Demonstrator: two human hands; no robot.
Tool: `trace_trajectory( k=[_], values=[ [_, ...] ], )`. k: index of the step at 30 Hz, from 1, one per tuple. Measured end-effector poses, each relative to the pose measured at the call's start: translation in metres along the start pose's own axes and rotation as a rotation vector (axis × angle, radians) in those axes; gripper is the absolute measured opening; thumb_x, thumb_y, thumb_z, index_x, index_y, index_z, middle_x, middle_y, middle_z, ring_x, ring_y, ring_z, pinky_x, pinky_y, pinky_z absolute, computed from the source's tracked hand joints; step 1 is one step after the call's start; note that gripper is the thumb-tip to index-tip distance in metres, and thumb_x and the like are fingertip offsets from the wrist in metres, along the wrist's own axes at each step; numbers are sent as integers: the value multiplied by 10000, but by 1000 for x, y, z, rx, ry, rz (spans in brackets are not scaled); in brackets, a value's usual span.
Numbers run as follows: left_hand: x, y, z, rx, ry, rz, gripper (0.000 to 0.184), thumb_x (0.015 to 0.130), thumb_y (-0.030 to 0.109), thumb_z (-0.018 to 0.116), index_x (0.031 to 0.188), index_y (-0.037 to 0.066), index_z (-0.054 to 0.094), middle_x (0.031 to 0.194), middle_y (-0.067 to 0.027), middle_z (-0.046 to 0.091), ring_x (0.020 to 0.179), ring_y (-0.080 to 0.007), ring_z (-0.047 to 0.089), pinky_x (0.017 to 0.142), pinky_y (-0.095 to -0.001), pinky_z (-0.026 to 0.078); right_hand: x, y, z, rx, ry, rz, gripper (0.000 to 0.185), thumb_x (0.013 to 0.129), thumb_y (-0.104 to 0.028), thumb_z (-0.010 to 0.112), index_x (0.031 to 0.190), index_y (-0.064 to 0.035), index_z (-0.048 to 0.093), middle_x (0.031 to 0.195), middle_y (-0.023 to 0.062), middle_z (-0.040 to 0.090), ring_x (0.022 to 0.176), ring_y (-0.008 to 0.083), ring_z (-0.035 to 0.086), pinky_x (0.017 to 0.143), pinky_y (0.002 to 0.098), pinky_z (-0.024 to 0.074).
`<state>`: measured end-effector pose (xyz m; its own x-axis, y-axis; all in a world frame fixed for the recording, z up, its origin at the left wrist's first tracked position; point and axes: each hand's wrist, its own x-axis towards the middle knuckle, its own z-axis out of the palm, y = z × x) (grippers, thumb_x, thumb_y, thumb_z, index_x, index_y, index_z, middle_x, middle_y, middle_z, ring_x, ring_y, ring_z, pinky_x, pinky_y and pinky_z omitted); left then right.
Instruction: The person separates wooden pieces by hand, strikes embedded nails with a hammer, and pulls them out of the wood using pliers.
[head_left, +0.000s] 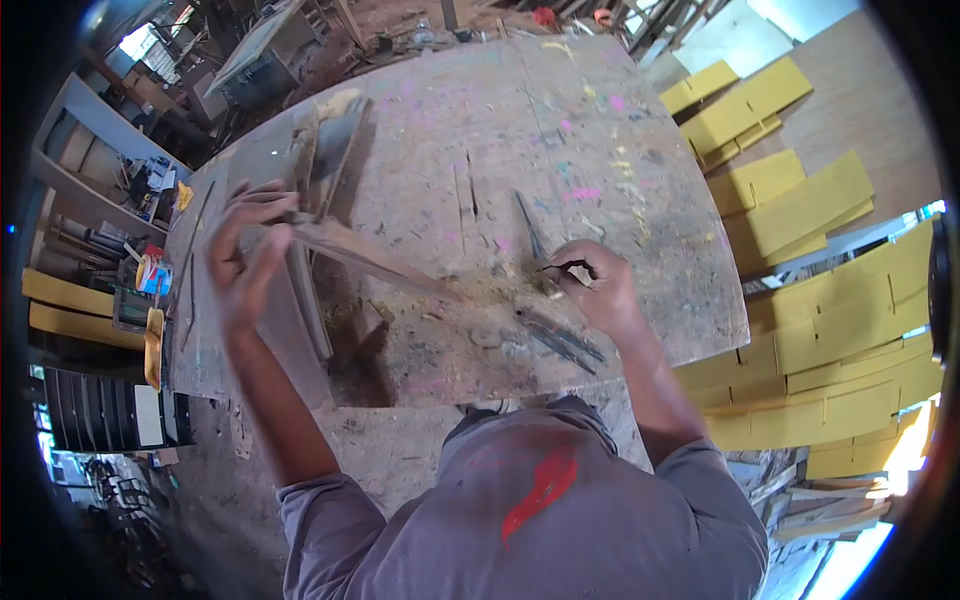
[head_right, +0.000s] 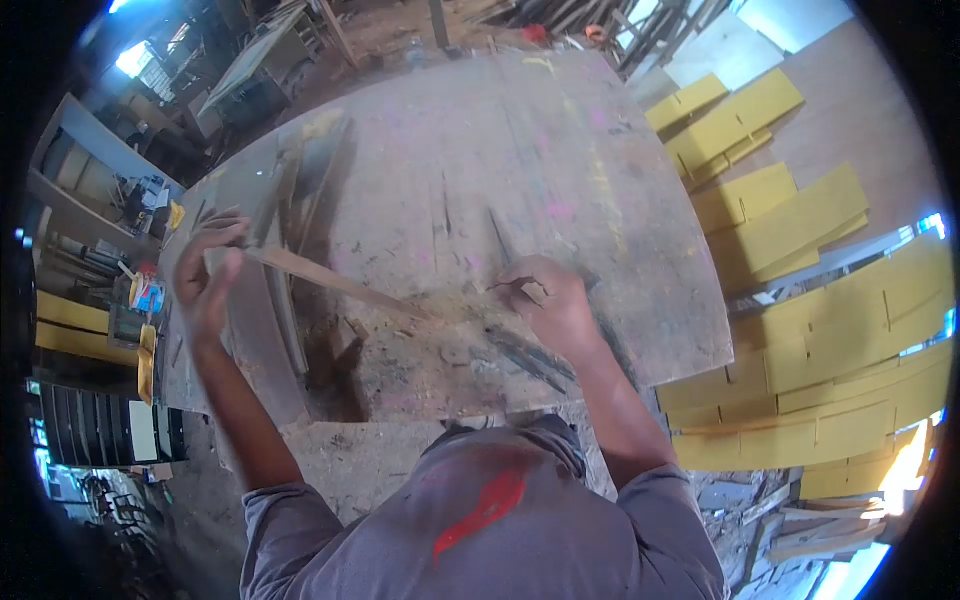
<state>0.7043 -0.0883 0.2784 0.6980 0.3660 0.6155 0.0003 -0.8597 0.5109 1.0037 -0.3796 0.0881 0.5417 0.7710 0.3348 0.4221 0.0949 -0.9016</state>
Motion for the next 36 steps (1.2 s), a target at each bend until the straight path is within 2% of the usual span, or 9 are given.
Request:
trace_trajectory(
  k=[3, 7, 10, 13, 18, 24, 27, 30, 36],
  values=[
    [15, 7, 1, -97, -6, 85, 175, 872, 51, 727, 1033, -14, 749, 1110, -150, 767, 1121, -284, 708, 1104, -457, 460, 37, -70, 15, 48, -20, -173, 274, 835, 170, 744, 1037, -8, 694, 1042, 102, 728, 998, 186, 704, 860, 320, 573],
    [41, 24, -13, -277, -220, -95, 123, 885, 38, 738, 987, -31, 744, 1010, -127, 765, 1025, -172, 722, 915, -306, 559, 82, -159, 41, -39, -65, -411, 253, 838, 159, 748, 1017, -14, 703, 1033, 108, 739, 997, 194, 710, 880, 329, 562],
    [56, 10, -17, -331, -328, -72, 161, 909, 27, 725, 1056, -37, 732, 1019, -101, 756, 1014, -137, 711, 914, -279, 559, 110, -213, 66, -121, -80, -572, 246, 812, 150, 755, 982, -24, 718, 1004, 107, 756, 972, 213, 725, 866, 340, 569],
    [59, -8, -8, -773, -279, -68, 214, 938, 35, 713, 1142, -31, 709, 1063, -75, 749, 1003, -127, 706, 920, -287, 561, 126, -252, 91, -253, -84, -653, 256, 775, 144, 754, 957, -34, 728, 977, 101, 768, 946, 235, 740, 849, 349, 579],
    [54, -14, -15, -693, -310, -20, 241, 947, 121, 775, 1141, -13, 723, 1025, -57, 731, 989, -129, 689, 887, -291, 538, 134, -264, 113, -458, -95, -717, 261, 754, 120, 752, 957, -42, 732, 988, 92, 777, 940, 254, 749, 845, 366, 589],
    [65, -23, -2, -547, -217, -22, 168, 913, 127, 804, 1029, 10, 768, 941, -33, 754, 917, -97, 675, 860, -281, 518, 129, -240, 111, -458, 124, -693, 186, 868, -16, 757, 1044, -71, 736, 1024, 101, 732, 917, 259, 708, 822, 356, 563],
    [74, -23, 5, -518, -179, -25, 160, 913, 120, 793, 1026, 11, 765, 967, -37, 760, 915, -105, 682, 858, -291, 530, 100, -214, 86, -304, 65, -387, 218, 889, -76, 783, 1093, -23, 732, 1051, 120, 744, 941, 223, 711, 848, 337, 556],
    [83, -22, 18, -595, -184, -10, 154, 913, 117, 786, 1027, 16, 761, 977, -37, 763, 921, -108, 690, 852, -291, 539, 77, -197, 89, -268, -47, -359, 276, 880, -104, 802, 1121, 4, 722, 1020, 124, 745, 942, 199, 708, 855, 325, 548],
    [98, -36, 20, -657, -373, 58, 122, 907, 114, 805, 976, 22, 763, 966, -26, 765, 918, -102, 691, 842, -292, 545, 42, -93, 42, -402, 184, 49, 286, 903, -132, 779, 1154, -5, 726, 1031, 159, 762, 925, 262, 736, 858, 364, 567]
  ],
)
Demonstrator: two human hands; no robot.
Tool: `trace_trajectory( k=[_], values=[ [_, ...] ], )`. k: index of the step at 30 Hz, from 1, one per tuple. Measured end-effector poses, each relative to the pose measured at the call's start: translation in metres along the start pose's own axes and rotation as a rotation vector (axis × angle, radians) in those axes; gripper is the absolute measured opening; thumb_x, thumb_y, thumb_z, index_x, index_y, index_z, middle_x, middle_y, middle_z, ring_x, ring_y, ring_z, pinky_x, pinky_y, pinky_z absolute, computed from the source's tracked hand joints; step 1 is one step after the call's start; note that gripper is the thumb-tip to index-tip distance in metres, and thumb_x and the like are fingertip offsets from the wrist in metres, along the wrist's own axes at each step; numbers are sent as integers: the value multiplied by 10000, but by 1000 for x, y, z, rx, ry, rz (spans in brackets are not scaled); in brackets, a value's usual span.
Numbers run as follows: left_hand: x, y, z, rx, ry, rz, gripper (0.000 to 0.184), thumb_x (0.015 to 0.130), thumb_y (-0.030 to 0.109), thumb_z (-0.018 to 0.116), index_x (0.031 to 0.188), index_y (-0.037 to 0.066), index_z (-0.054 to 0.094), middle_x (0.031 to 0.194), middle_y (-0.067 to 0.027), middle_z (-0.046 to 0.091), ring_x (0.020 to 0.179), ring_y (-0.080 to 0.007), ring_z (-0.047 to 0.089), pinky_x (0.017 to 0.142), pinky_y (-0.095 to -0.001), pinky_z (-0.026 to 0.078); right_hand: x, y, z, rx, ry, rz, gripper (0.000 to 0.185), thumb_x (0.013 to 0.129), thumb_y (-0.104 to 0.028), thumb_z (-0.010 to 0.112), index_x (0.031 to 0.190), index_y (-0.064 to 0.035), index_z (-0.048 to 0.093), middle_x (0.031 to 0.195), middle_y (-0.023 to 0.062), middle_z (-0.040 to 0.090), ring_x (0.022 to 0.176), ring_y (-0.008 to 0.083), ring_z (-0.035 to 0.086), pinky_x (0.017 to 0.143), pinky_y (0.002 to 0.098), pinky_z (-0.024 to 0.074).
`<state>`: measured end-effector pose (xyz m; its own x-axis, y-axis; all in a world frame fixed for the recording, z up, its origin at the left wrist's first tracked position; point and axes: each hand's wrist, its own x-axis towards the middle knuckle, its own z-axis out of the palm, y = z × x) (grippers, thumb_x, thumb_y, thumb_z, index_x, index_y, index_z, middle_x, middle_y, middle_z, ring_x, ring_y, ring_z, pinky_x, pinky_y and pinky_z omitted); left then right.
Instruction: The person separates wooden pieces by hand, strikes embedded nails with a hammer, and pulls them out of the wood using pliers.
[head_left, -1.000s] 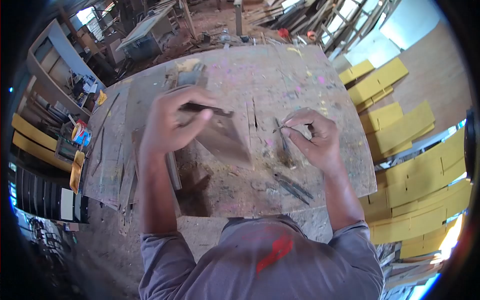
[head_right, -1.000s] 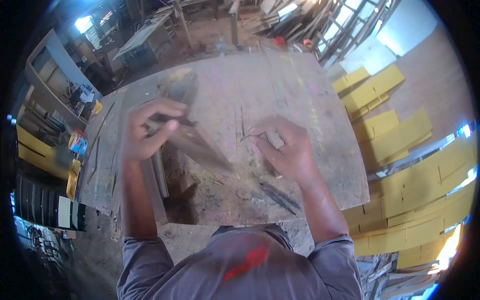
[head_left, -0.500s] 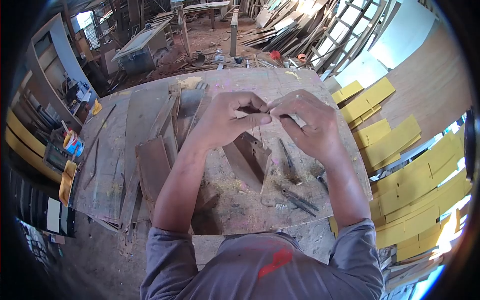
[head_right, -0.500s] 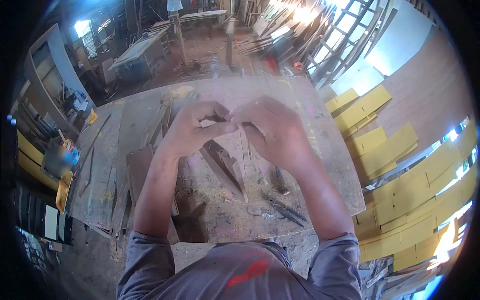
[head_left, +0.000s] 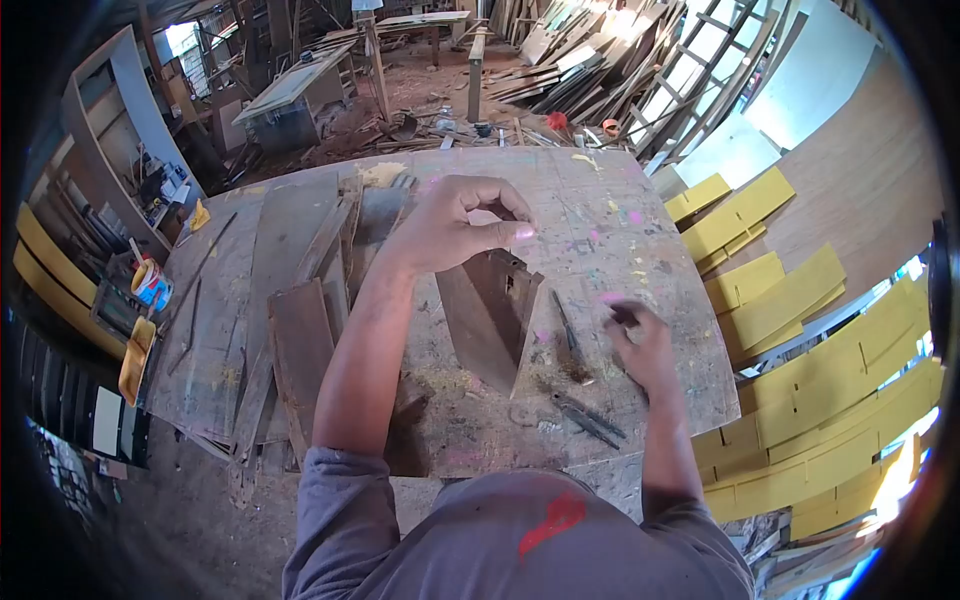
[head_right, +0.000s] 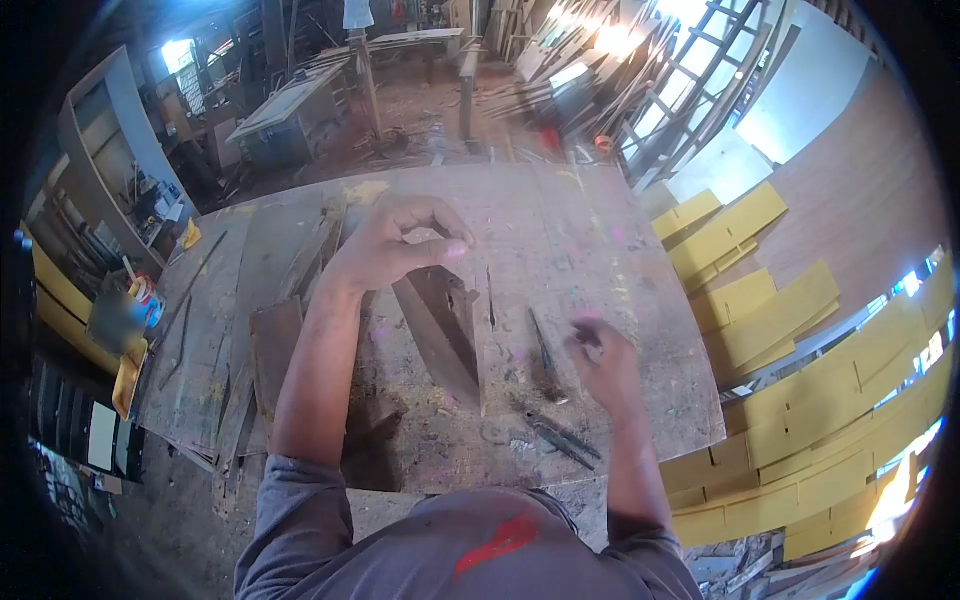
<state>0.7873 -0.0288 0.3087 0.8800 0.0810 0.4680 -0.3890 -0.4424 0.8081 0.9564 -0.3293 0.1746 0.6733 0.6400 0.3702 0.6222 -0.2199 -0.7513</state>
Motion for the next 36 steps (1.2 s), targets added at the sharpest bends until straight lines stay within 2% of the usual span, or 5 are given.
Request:
trace_trajectory(
  k=[9, 15, 18, 27, 36],
  values=[
    [14, -1, -10, 14, -180, 24, 138, 845, 119, 861, 887, 27, 767, 915, -53, 779, 879, -126, 708, 834, -282, 522, -148, 270, -49, -824, -213, 668, 720, 824, -372, 816, 1390, -1, 569, 1341, 277, 614, 1302, 457, 539, 1106, 515, 437],
    [19, -7, -10, 32, -179, -8, 163, 863, 159, 861, 916, 29, 778, 904, -23, 774, 875, -105, 691, 834, -279, 521, -168, 318, -38, -763, -176, 482, 634, 880, -374, 788, 1342, 1, 570, 1284, 295, 643, 1229, 471, 591, 1046, 557, 466],
    [20, -9, -12, 13, -185, -1, 166, 865, 159, 859, 921, 28, 775, 903, -21, 772, 878, -107, 689, 834, -282, 517, -141, 256, -30, -689, -63, 678, 534, 920, -323, 771, 1307, -7, 586, 1190, 301, 682, 1104, 478, 658, 951, 558, 501],
    [24, -12, -9, 55, -170, -6, 169, 850, 146, 863, 911, 22, 765, 901, -36, 766, 880, -121, 690, 832, -288, 516, 9, -12, -70, -94, 143, -51, 194, 1028, -190, 663, 1117, -19, 638, 748, 33, 552, 652, 84, 491, 571, 302, 400],
    [21, -7, -11, 87, -179, -36, 134, 844, 96, 857, 896, 17, 762, 911, -51, 764, 889, -134, 699, 818, -285, 523, 67, -150, -92, -363, -2, -493, 387, 979, -128, 704, 1359, -61, 668, 1040, 176, 750, 835, 197, 719, 777, 326, 548]
  ],
)
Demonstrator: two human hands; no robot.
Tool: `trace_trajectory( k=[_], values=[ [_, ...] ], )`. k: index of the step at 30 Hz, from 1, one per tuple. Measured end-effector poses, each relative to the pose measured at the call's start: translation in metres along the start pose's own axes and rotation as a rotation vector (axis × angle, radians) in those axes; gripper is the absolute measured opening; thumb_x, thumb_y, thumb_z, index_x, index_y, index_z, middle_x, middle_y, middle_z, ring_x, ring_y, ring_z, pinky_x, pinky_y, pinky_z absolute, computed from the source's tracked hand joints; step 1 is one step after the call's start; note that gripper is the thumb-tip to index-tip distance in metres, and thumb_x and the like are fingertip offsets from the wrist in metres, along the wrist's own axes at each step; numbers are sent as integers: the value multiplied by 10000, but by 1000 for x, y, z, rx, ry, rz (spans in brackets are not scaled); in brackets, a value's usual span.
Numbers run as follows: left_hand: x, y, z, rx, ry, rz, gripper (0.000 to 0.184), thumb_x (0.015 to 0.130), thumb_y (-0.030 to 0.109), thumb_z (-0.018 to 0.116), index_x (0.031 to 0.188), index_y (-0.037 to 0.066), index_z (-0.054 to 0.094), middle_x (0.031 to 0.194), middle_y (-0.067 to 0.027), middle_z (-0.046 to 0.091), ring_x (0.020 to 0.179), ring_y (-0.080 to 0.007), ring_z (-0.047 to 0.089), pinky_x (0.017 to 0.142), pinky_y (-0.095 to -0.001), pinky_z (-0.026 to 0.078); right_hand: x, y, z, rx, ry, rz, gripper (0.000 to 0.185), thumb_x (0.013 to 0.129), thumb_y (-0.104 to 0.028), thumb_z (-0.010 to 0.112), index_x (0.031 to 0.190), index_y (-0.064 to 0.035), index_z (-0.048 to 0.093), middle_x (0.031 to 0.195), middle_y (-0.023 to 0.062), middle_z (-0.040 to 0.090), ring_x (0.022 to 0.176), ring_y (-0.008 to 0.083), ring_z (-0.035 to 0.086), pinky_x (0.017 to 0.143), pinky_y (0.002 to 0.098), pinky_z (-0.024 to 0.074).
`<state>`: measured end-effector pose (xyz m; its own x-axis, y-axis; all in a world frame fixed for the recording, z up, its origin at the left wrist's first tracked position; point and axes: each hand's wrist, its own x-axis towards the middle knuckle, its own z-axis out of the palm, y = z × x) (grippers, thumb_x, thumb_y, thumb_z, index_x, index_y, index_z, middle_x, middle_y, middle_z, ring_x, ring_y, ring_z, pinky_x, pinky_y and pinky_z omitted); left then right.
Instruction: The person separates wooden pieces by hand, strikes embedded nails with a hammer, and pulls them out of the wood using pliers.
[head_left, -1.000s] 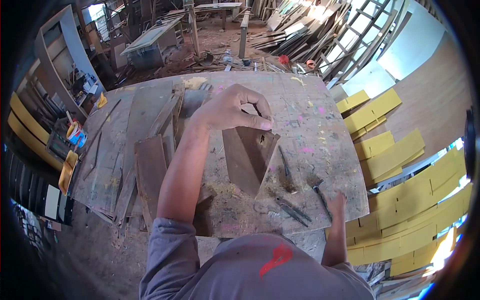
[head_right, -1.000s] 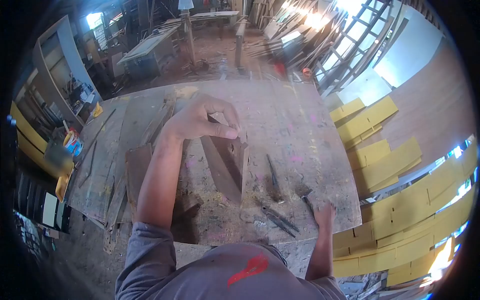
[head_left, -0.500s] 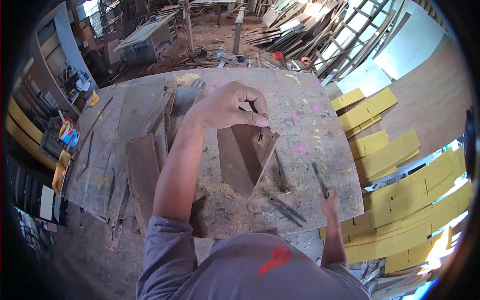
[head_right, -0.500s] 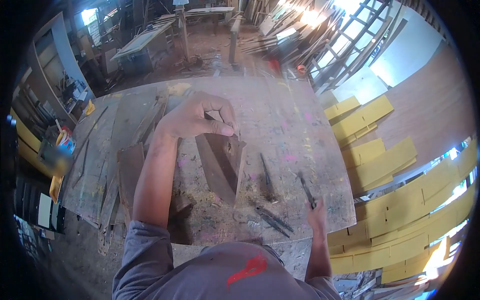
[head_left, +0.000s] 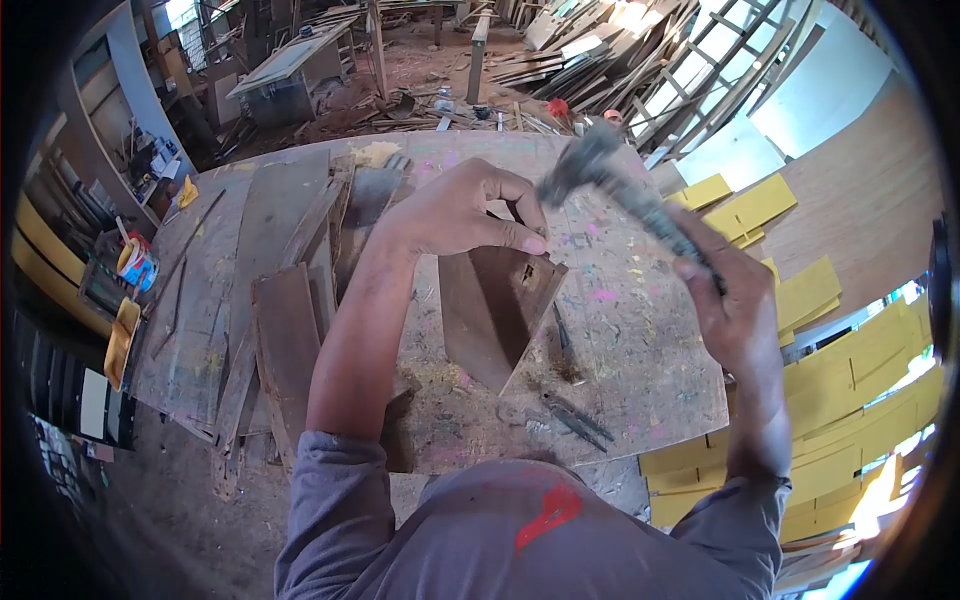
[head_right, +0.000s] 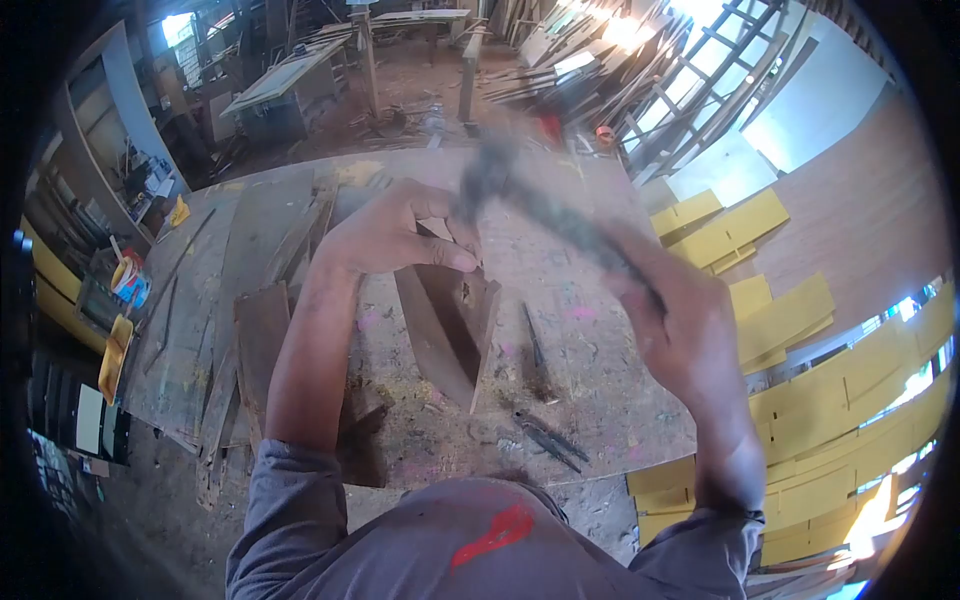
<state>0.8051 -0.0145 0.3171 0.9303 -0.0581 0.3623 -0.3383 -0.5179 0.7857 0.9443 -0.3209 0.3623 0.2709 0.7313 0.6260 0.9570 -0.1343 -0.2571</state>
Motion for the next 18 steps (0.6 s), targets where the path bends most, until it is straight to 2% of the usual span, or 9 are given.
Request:
trace_trajectory(
  k=[1, 2, 5, 8, 11, 14, 18],
  values=[
    [-1, 1, -2, 61, -11, -9, 136, 843, 95, 859, 897, 18, 762, 913, -49, 764, 893, -133, 699, 820, -284, 523, 3, 2, -2, -62, -100, -46, 402, 972, -118, 707, 1369, -73, 667, 1064, 194, 753, 852, 214, 737, 785, 332, 551],
    [-2, 2, -3, 120, -21, -20, 137, 842, 95, 860, 898, 18, 761, 915, -47, 764, 896, -132, 699, 822, -284, 524, 3, 3, -1, -73, -125, -12, 402, 959, -124, 720, 1358, -101, 682, 1068, 215, 748, 876, 309, 754, 799, 352, 566],
    [-1, -1, 1, -27, 13, 1, 147, 832, 107, 870, 885, 20, 764, 911, -39, 762, 886, -127, 692, 826, -285, 518, 6, 2, -2, 69, -32, 95, 399, 958, -139, 727, 1352, -96, 686, 1077, 216, 749, 879, 324, 753, 793, 359, 568],
    [0, -3, 3, -107, 31, -1, 155, 828, 127, 877, 870, 23, 770, 904, -32, 760, 868, -119, 681, 822, -287, 510, 5, -1, 0, 94, -3, 77, 386, 964, -123, 716, 1345, -76, 687, 1093, 222, 748, 898, 316, 757, 804, 355, 565],
    [-2, 2, 0, 53, 5, -46, 178, 822, 152, 887, 857, 21, 771, 906, -36, 760, 857, -115, 674, 816, -289, 503, -1, 8, 3, -27, -148, -4, 381, 968, -100, 705, 1345, -51, 682, 1103, 223, 749, 897, 267, 755, 800, 346, 560],
    [-2, -3, 0, -22, 3, 33, 190, 822, 160, 890, 859, 17, 771, 895, -33, 759, 862, -113, 675, 812, -284, 499, 4, -2, -5, 93, -104, 105, 391, 963, -95, 708, 1351, -48, 679, 1129, 222, 747, 920, 278, 758, 819, 349, 563],
    [-3, 2, 0, 35, 22, 2, 196, 817, 162, 893, 879, 18, 774, 872, -28, 755, 862, -117, 675, 815, -284, 496, 1, 0, 0, 46, -104, 52, 391, 960, -95, 711, 1349, -59, 686, 1134, 225, 747, 927, 284, 760, 829, 347, 565]
  ],
)
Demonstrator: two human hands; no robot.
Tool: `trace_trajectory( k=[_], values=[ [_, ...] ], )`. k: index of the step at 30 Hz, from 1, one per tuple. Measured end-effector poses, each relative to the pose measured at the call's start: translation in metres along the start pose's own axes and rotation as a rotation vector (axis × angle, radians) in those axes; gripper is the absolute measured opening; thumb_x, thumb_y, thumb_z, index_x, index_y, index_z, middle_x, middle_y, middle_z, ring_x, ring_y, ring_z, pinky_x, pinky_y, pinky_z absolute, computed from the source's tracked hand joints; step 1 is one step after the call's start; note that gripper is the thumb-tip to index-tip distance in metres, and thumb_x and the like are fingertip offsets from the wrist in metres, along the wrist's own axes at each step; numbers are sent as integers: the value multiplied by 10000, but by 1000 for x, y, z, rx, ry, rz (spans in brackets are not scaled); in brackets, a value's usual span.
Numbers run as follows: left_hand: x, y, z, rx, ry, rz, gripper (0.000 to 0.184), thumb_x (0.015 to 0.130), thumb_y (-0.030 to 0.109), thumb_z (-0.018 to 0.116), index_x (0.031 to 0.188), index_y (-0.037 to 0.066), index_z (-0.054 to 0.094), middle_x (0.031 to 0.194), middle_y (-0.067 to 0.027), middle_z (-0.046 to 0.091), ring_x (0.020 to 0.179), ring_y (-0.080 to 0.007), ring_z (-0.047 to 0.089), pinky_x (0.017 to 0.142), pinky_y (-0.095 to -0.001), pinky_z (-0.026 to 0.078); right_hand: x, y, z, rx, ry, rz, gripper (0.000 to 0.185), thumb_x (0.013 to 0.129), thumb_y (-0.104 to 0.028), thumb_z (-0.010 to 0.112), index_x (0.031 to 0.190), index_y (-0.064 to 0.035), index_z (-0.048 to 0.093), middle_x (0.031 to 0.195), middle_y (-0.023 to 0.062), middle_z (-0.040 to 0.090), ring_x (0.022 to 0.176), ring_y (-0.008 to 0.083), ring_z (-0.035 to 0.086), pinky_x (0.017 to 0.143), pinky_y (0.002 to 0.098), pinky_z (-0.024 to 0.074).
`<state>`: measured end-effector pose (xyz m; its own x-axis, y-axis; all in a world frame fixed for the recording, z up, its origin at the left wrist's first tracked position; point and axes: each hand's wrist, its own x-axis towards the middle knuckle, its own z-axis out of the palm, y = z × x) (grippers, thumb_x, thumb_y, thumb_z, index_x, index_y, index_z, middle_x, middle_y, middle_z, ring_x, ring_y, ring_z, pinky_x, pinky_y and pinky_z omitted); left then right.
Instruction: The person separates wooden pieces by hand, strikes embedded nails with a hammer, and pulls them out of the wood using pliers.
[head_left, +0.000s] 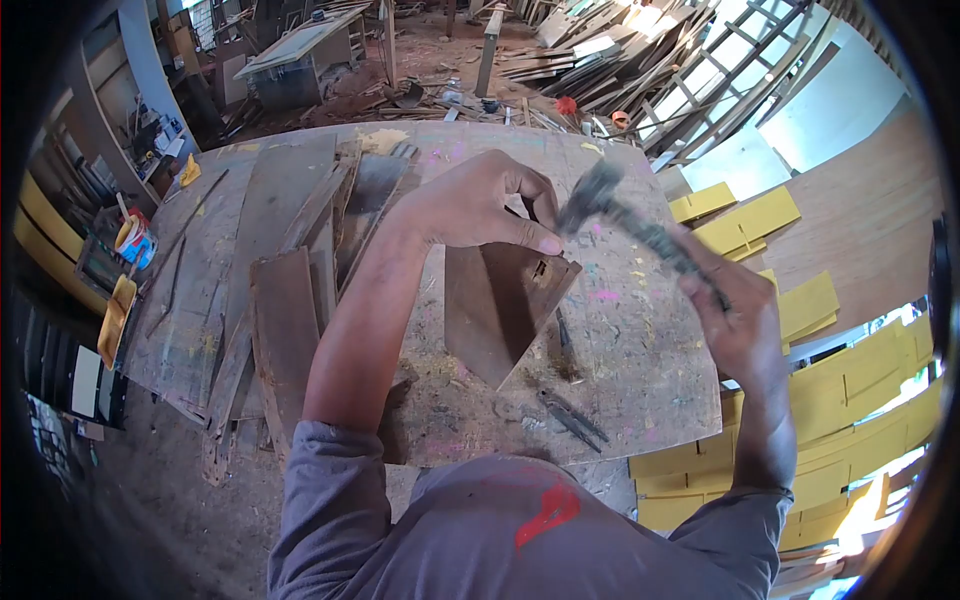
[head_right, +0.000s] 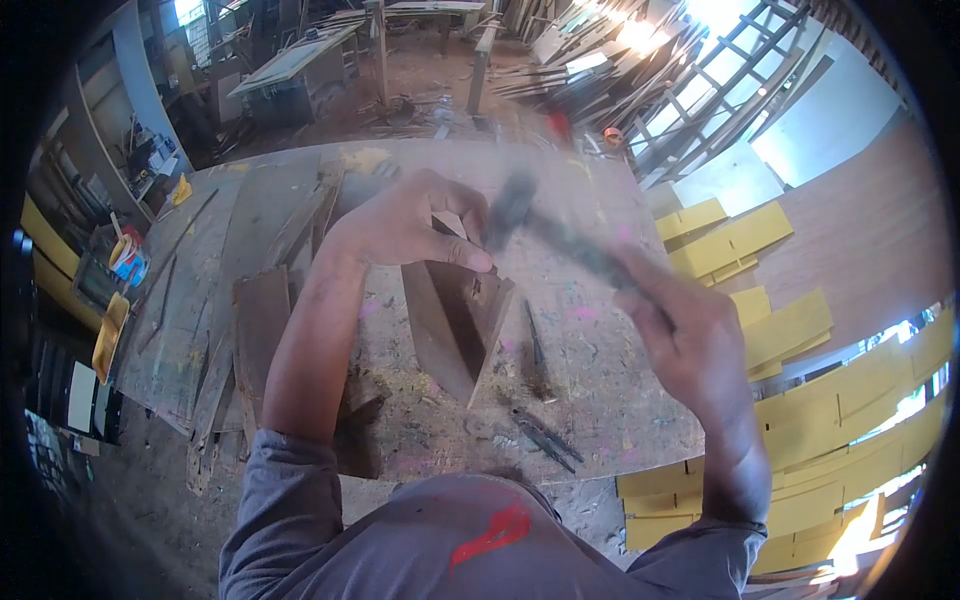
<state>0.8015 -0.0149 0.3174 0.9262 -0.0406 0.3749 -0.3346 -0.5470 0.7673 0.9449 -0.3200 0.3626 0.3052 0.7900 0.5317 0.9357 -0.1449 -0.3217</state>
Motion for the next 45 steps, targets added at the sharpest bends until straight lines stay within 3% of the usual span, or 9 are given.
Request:
trace_trajectory(
  k=[5, 8, 14, 23, 29, 32, 35, 41, 45],
  values=[
    [-2, -4, 2, -108, -16, -21, 237, 804, 179, 906, 875, 7, 759, 893, -26, 742, 875, -128, 663, 840, -289, 490, -3, -3, 3, 71, 68, 45, 396, 954, -94, 720, 1347, -56, 687, 1144, 227, 747, 932, 320, 756, 840, 349, 569],
    [-2, -5, 1, 48, 28, 23, 233, 803, 173, 906, 868, 5, 757, 901, -30, 739, 875, -128, 659, 847, -286, 487, -7, -1, -2, -53, -136, 48, 396, 953, -95, 724, 1344, -47, 687, 1144, 224, 748, 907, 328, 749, 831, 346, 569],
    [-3, -5, 4, -96, 15, 30, 197, 796, 134, 901, 883, 12, 773, 870, -35, 739, 869, -127, 669, 831, -289, 490, -14, -2, 9, 97, 57, 157, 394, 948, -88, 726, 1337, -38, 688, 1128, 226, 748, 881, 314, 748, 809, 339, 567],
    [-6, -3, 2, -28, 7, 5, 185, 783, 117, 906, 850, 16, 766, 870, -42, 742, 869, -137, 682, 820, -286, 496, -14, 3, 6, -21, -65, -10, 407, 945, -96, 723, 1349, -60, 688, 1126, 215, 752, 877, 315, 751, 789, 362, 562],
    [-5, -3, 10, -144, 57, 48, 142, 815, 123, 872, 846, 22, 776, 838, -40, 742, 826, -131, 675, 812, -291, 507, -23, 8, 42, 276, -57, 283, 329, 965, -185, 739, 1237, -4, 705, 842, 108, 735, 777, 143, 707, 695, 319, 536],
    [-3, -7, 12, -106, 70, 140, 136, 837, 112, 858, 864, 16, 766, 868, -45, 744, 836, -122, 675, 790, -288, 511, -19, -23, 90, 579, -68, 376, 296, 917, -175, 808, 1138, -3, 711, 709, 4, 633, 658, 69, 582, 602, 265, 473],
    [-3, -12, 13, -488, 287, 151, 136, 873, 113, 834, 911, 9, 755, 902, -44, 739, 851, -115, 672, 779, -278, 512, -13, -38, 135, 756, -7, 480, 264, 882, -134, 846, 1077, -2, 728, 711, -31, 628, 639, 44, 540, 574, 243, 445],
    [-39, 1, -3, 107, 585, 127, 88, 930, 79, 764, 957, -1, 738, 929, -42, 721, 900, -124, 670, 801, -286, 511, -18, -32, 161, 843, 37, 499, 228, 885, -117, 850, 1043, 3, 740, 741, -54, 639, 669, 19, 530, 587, 234, 446],
    [-68, -12, -17, -109, 651, -98, 115, 953, 69, 753, 998, -36, 739, 975, -43, 737, 935, -90, 669, 846, -258, 535, -16, -37, 150, 830, -12, 498, 207, 888, -101, 839, 1030, 6, 733, 760, -56, 646, 683, 20, 530, 602, 232, 448]
  ],
)
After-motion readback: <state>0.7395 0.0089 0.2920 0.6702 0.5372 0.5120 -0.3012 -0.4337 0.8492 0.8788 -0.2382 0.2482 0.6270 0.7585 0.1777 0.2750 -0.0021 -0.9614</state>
